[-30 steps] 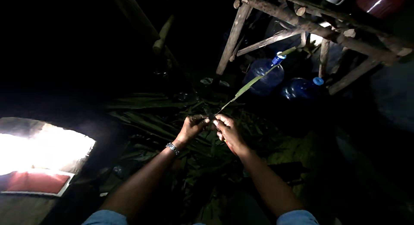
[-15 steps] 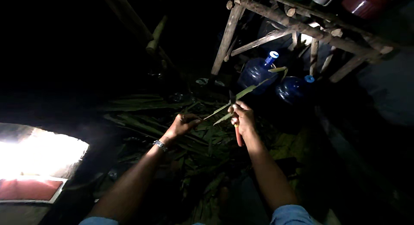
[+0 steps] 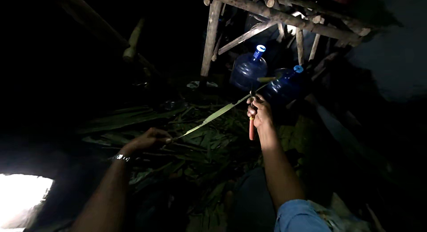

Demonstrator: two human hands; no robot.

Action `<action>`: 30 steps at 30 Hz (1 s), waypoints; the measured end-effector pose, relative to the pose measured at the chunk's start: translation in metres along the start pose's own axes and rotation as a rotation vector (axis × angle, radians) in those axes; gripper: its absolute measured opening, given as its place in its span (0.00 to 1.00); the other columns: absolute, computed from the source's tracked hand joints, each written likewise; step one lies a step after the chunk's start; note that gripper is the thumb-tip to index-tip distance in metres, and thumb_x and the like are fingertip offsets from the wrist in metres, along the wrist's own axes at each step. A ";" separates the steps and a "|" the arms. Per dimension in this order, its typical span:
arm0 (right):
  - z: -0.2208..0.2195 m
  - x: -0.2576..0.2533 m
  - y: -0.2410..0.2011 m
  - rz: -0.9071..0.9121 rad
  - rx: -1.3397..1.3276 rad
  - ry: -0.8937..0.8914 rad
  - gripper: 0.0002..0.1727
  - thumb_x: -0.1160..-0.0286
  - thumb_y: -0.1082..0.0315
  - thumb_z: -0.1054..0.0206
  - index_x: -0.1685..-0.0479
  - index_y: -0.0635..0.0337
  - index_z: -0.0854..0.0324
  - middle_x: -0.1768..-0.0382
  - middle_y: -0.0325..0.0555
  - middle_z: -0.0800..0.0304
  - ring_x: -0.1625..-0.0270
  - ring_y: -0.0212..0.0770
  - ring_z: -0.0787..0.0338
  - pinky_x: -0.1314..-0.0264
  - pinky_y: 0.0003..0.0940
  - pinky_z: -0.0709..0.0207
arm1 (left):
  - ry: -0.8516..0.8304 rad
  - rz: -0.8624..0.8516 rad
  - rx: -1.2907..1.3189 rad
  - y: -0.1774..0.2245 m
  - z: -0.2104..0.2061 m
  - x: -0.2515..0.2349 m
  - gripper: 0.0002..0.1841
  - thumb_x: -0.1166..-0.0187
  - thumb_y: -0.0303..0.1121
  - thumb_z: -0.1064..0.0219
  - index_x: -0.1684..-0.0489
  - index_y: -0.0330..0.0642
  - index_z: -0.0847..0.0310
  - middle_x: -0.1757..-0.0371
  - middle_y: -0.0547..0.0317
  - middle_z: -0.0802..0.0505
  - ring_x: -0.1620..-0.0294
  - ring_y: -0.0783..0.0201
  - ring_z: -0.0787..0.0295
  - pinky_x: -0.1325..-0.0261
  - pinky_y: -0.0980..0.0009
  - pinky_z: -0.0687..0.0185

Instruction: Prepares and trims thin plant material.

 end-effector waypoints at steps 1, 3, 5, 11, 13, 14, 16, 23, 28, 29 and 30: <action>0.002 0.000 0.000 -0.001 -0.006 0.002 0.16 0.10 0.75 0.54 0.34 0.55 0.26 0.70 0.38 0.18 0.90 0.23 0.38 0.90 0.15 0.40 | -0.016 0.040 0.005 -0.006 0.003 0.002 0.08 0.16 0.25 0.37 0.55 0.38 0.10 0.73 0.68 0.10 0.78 0.79 0.20 0.73 0.83 0.23; 0.004 -0.002 0.002 0.003 -0.017 0.009 0.14 0.09 0.75 0.53 0.35 0.56 0.26 0.71 0.41 0.17 0.90 0.24 0.36 0.91 0.16 0.40 | -0.013 0.083 0.034 -0.016 0.009 0.006 0.08 0.16 0.24 0.39 0.56 0.38 0.11 0.75 0.68 0.12 0.79 0.78 0.21 0.74 0.83 0.24; 0.007 -0.005 0.000 0.016 -0.012 0.027 0.14 0.09 0.74 0.52 0.34 0.57 0.26 0.71 0.41 0.16 0.90 0.24 0.36 0.91 0.16 0.41 | 0.001 0.116 0.051 -0.023 0.014 0.010 0.08 0.16 0.22 0.39 0.57 0.37 0.11 0.75 0.68 0.11 0.80 0.78 0.20 0.75 0.83 0.24; 0.034 -0.016 -0.004 0.041 -0.033 0.118 0.12 0.08 0.73 0.50 0.37 0.56 0.26 0.69 0.39 0.17 0.89 0.24 0.36 0.90 0.17 0.40 | 0.007 0.147 0.075 -0.036 0.025 0.020 0.11 0.16 0.20 0.42 0.58 0.37 0.11 0.77 0.66 0.13 0.82 0.76 0.22 0.77 0.82 0.24; 0.041 -0.013 -0.007 0.055 -0.025 0.144 0.11 0.08 0.73 0.50 0.37 0.55 0.26 0.68 0.40 0.17 0.89 0.24 0.37 0.90 0.17 0.41 | 0.028 0.161 0.070 -0.038 0.028 0.025 0.11 0.15 0.20 0.43 0.58 0.37 0.13 0.77 0.66 0.14 0.82 0.76 0.22 0.77 0.82 0.24; 0.044 -0.011 -0.009 0.061 -0.005 0.149 0.12 0.08 0.73 0.51 0.36 0.54 0.27 0.67 0.39 0.17 0.89 0.24 0.38 0.90 0.16 0.42 | 0.040 0.179 0.069 -0.041 0.030 0.027 0.11 0.15 0.20 0.43 0.59 0.37 0.13 0.77 0.66 0.13 0.81 0.76 0.21 0.76 0.82 0.24; 0.055 -0.016 -0.013 0.084 -0.015 0.172 0.13 0.10 0.75 0.53 0.38 0.55 0.28 0.67 0.39 0.17 0.89 0.24 0.37 0.90 0.17 0.40 | 0.048 0.236 0.030 -0.051 0.033 0.032 0.09 0.14 0.22 0.43 0.57 0.36 0.14 0.77 0.66 0.13 0.81 0.76 0.21 0.76 0.82 0.24; 0.080 -0.029 0.004 0.022 -0.009 0.200 0.11 0.07 0.71 0.52 0.37 0.52 0.27 0.69 0.37 0.18 0.89 0.24 0.37 0.89 0.17 0.40 | 0.203 0.345 -0.053 -0.074 0.056 0.043 0.07 0.14 0.24 0.39 0.53 0.32 0.14 0.73 0.62 0.13 0.79 0.75 0.20 0.73 0.80 0.22; 0.048 -0.028 0.034 -0.106 0.399 0.011 0.16 0.08 0.70 0.48 0.28 0.58 0.27 0.67 0.41 0.14 0.88 0.25 0.35 0.88 0.19 0.39 | 0.379 0.303 -0.001 -0.045 0.060 0.041 0.09 0.13 0.27 0.39 0.45 0.32 0.16 0.66 0.60 0.15 0.74 0.76 0.25 0.68 0.79 0.26; 0.035 -0.024 0.047 -0.150 0.510 -0.057 0.15 0.09 0.70 0.46 0.29 0.59 0.27 0.65 0.43 0.13 0.87 0.26 0.32 0.86 0.20 0.36 | 0.434 0.287 0.061 -0.042 0.060 0.039 0.09 0.12 0.28 0.39 0.45 0.33 0.16 0.67 0.59 0.15 0.76 0.75 0.27 0.70 0.79 0.28; 0.019 -0.018 0.060 -0.186 0.597 -0.136 0.16 0.09 0.69 0.45 0.29 0.60 0.29 0.64 0.44 0.13 0.86 0.27 0.30 0.84 0.21 0.34 | 0.488 0.268 0.128 -0.037 0.059 0.036 0.09 0.13 0.29 0.39 0.45 0.34 0.16 0.67 0.59 0.15 0.77 0.75 0.27 0.72 0.79 0.29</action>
Point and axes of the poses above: each hand's wrist, its own x-axis away from the middle knuckle, its own z-axis out of the back of the hand, y = z × x, the point moved 10 cm from there along -x, towards the middle knuckle
